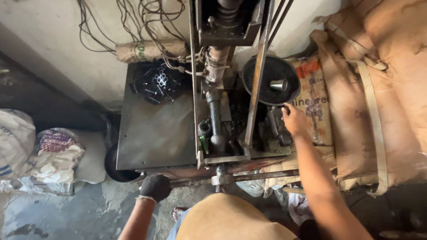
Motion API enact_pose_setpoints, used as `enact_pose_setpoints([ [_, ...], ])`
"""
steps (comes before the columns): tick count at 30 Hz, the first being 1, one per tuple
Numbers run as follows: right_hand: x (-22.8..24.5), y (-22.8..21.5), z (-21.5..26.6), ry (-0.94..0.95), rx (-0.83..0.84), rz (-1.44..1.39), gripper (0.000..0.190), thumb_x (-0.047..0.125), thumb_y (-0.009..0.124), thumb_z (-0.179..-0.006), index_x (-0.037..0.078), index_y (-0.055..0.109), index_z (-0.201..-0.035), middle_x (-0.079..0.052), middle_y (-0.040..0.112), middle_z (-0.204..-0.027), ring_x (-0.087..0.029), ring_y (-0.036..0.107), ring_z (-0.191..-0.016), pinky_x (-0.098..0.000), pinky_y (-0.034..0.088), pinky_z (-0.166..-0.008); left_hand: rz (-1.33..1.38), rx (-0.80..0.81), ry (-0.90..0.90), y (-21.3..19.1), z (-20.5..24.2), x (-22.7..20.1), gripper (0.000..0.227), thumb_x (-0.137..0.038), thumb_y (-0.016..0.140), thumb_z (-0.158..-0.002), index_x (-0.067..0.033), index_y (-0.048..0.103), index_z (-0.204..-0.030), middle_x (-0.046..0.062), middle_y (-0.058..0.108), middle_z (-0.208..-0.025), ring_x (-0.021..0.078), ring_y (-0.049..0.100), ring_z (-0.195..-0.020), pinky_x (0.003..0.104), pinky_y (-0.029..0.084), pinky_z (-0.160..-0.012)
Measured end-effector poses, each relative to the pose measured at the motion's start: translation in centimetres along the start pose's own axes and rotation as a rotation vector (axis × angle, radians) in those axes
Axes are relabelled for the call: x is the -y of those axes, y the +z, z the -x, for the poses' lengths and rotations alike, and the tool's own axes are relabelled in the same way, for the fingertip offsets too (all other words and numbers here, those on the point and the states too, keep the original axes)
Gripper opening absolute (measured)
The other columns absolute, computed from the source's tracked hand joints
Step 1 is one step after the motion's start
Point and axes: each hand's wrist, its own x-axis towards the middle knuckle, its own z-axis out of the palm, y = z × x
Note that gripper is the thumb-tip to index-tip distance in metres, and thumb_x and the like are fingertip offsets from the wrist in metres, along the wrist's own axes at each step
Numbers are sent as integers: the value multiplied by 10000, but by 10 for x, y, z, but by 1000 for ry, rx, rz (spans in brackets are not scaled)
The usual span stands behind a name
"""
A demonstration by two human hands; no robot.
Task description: The person operates a manual press machine by placing a metal die into the press, pulling a lever to activate the press, and then removing the die. This process is repeated multiple times throughout the video.
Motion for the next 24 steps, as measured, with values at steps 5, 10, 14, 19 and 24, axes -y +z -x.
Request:
enact_pose_setpoints([
  [5, -5, 11, 3, 144, -28, -282, 193, 273, 670, -1007, 149, 750, -1132, -142, 736, -822, -312, 748, -750, -423, 575, -711, 100, 147, 98, -1, -14, 11, 398, -503, 630, -817, -156, 783, -939, 165, 743, -923, 382, 714, -901, 514, 564, -819],
  [10, -5, 17, 6, 82, -241, -82, 144, 228, 718, -978, 133, 789, -1059, -164, 745, -880, -359, 721, -801, -439, 564, -691, 68, 224, 143, -8, -15, 13, 465, -561, 630, -838, -116, 760, -874, 178, 740, -909, 375, 716, -895, 500, 567, -818],
  [14, -6, 21, 7, 113, -252, -35, 136, 218, 722, -967, 134, 789, -1050, -161, 744, -865, -354, 723, -783, -438, 564, -687, 86, 124, 175, 3, -14, 18, 461, -541, 657, -836, -91, 738, -773, 178, 721, -827, 390, 703, -818, 511, 562, -734],
  [19, -4, 18, 5, 77, -268, 1, 120, 207, 720, -976, 123, 785, -1034, -166, 731, -834, -355, 720, -753, -435, 565, -681, 212, -91, 277, 20, -14, 25, 334, -433, 741, -740, -100, 728, -746, 179, 692, -794, 428, 680, -710, 545, 548, -621],
  [24, 4, 14, 8, 90, -249, 0, 133, 197, 713, -1001, 97, 780, -1056, -189, 717, -838, -380, 706, -765, -449, 559, -673, 231, -35, 287, 22, -14, 27, 313, -410, 746, -725, -98, 722, -704, 175, 690, -773, 427, 679, -702, 545, 543, -627],
])
